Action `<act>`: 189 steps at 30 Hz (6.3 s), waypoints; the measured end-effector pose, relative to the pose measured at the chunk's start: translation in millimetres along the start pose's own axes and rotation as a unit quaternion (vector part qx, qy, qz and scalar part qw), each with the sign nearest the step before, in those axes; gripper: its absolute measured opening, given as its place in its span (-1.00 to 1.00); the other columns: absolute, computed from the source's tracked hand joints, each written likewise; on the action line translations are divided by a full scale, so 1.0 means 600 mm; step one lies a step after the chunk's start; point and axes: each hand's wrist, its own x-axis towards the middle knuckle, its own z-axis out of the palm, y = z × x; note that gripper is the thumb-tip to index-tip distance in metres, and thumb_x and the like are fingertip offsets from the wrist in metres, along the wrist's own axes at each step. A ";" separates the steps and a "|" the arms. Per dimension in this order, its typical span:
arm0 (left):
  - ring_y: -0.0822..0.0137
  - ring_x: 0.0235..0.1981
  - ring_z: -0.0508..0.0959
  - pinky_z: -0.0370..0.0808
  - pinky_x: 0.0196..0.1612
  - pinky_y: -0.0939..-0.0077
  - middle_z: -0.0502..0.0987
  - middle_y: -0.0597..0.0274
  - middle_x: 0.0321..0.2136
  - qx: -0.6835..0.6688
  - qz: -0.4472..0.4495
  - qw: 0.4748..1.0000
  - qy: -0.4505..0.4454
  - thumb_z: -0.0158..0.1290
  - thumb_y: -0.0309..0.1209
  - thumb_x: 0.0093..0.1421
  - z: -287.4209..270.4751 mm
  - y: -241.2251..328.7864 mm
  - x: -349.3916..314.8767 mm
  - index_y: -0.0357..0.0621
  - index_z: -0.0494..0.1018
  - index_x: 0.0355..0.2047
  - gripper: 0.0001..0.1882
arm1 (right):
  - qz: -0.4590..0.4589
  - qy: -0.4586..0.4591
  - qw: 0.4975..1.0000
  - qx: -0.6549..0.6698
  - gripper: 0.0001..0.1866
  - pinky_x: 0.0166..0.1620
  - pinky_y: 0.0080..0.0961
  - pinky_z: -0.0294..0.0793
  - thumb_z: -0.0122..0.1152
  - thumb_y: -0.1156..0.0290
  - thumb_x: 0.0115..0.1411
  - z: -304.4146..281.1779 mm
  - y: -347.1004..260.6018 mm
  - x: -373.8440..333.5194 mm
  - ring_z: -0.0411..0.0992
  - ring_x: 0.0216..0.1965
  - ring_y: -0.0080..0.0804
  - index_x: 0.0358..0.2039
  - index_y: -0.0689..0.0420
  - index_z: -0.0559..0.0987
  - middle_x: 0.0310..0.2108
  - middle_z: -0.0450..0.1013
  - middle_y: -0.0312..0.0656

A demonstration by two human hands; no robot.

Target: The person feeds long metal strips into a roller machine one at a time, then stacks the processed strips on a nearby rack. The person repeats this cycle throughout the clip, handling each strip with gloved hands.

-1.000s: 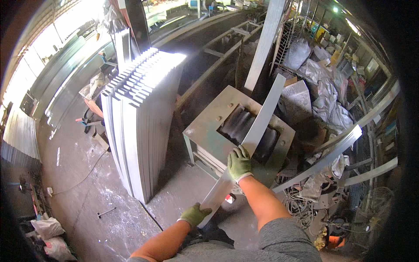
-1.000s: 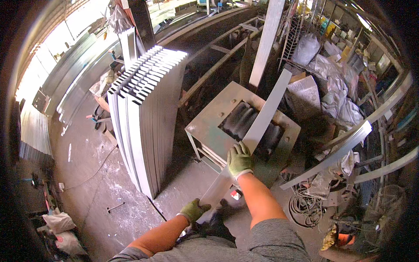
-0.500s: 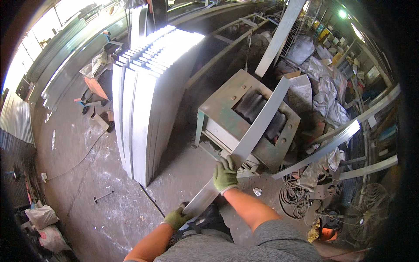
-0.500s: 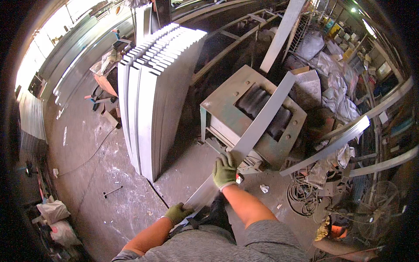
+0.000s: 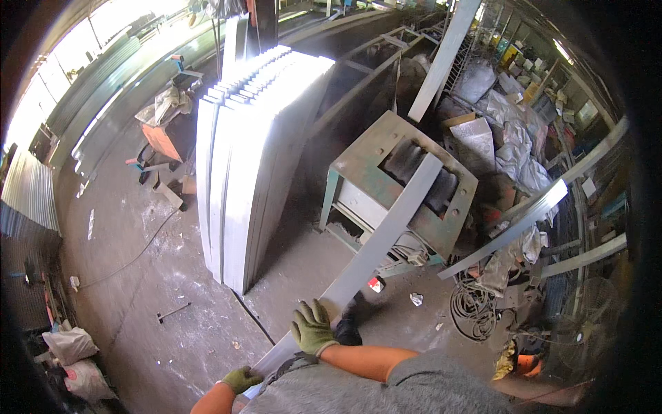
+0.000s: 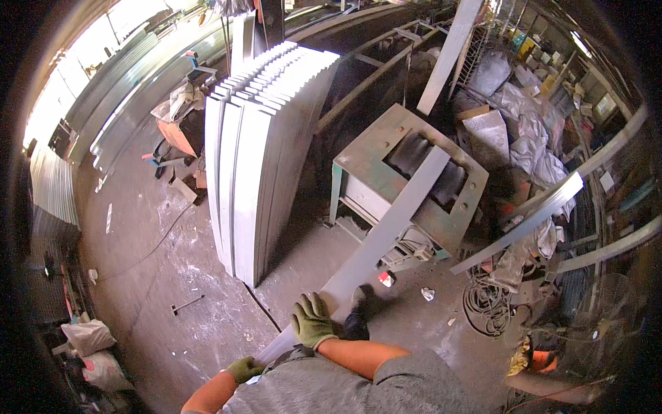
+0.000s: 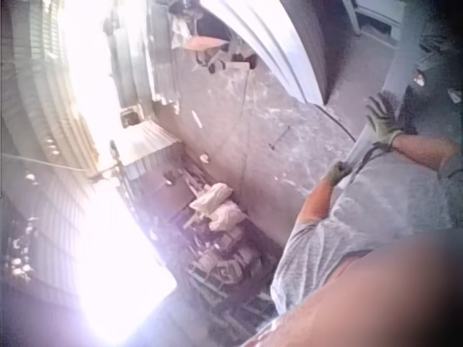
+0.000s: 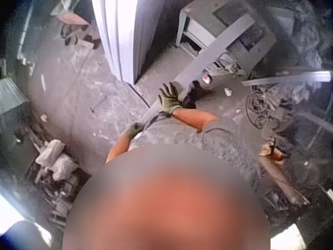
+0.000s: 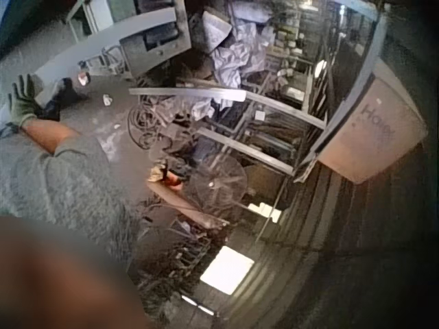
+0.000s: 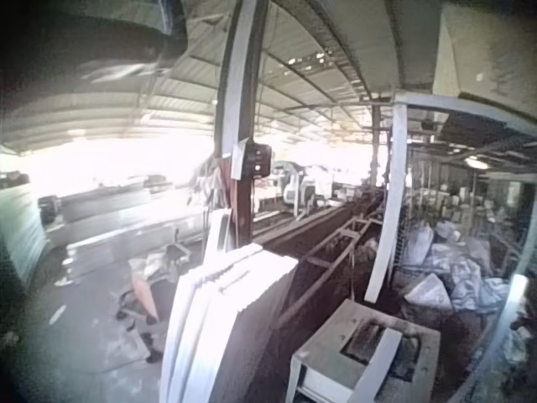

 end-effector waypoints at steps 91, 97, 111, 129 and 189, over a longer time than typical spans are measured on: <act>-0.32 -0.01 0.76 0.69 0.02 -0.19 0.77 -0.23 -0.06 0.185 0.085 0.966 0.158 0.20 -0.09 0.42 0.020 0.653 0.132 0.02 0.58 0.09 -0.64 | -0.064 -0.190 0.932 -0.303 -0.63 0.61 0.01 0.13 0.36 0.31 0.14 -0.515 0.576 0.361 0.52 0.30 -0.10 -0.01 -0.11 0.82 0.08 0.71 -0.18; -0.33 0.06 0.74 0.67 0.10 -0.16 0.76 -0.24 -0.01 0.126 0.095 0.977 0.144 0.31 0.16 0.33 0.014 0.708 0.146 0.02 0.62 0.11 -0.43 | -0.036 -0.147 0.945 -0.288 -0.68 0.60 0.02 0.11 0.36 0.35 0.14 -0.546 0.622 0.386 0.50 0.29 -0.07 -0.08 -0.13 0.81 0.06 0.69 -0.18; -0.24 0.00 0.78 0.69 0.02 -0.14 0.77 -0.16 -0.02 0.108 0.105 0.971 0.185 0.28 0.02 0.39 0.054 0.370 0.065 0.08 0.56 0.23 -0.48 | -0.107 -0.130 0.972 -0.167 -0.67 0.57 0.10 0.15 0.42 0.34 0.02 -0.355 0.388 0.256 0.52 0.24 -0.11 -0.14 -0.11 0.80 0.02 0.68 -0.25; -0.19 0.30 0.63 0.57 0.34 -0.02 0.67 -0.14 0.24 0.066 0.019 0.976 0.206 0.20 -0.29 0.40 0.094 0.045 -0.037 -0.09 0.53 0.37 -0.46 | -0.121 -0.129 0.969 -0.170 -0.73 0.53 0.12 0.17 0.23 0.31 0.18 -0.148 0.153 0.104 0.55 0.19 -0.07 -0.16 -0.03 0.80 -0.09 0.69 -0.16; -0.45 0.01 0.68 0.59 0.06 -0.24 0.72 -0.37 -0.14 -0.056 0.110 0.969 0.212 -0.12 0.25 0.61 0.012 0.404 0.117 -0.14 0.73 -0.02 -0.29 | -0.073 0.072 0.978 -0.184 -0.61 0.42 0.13 0.32 0.20 0.16 0.49 -0.258 0.399 0.290 0.60 -0.11 0.00 -0.44 0.09 0.70 -0.39 0.65 -0.04</act>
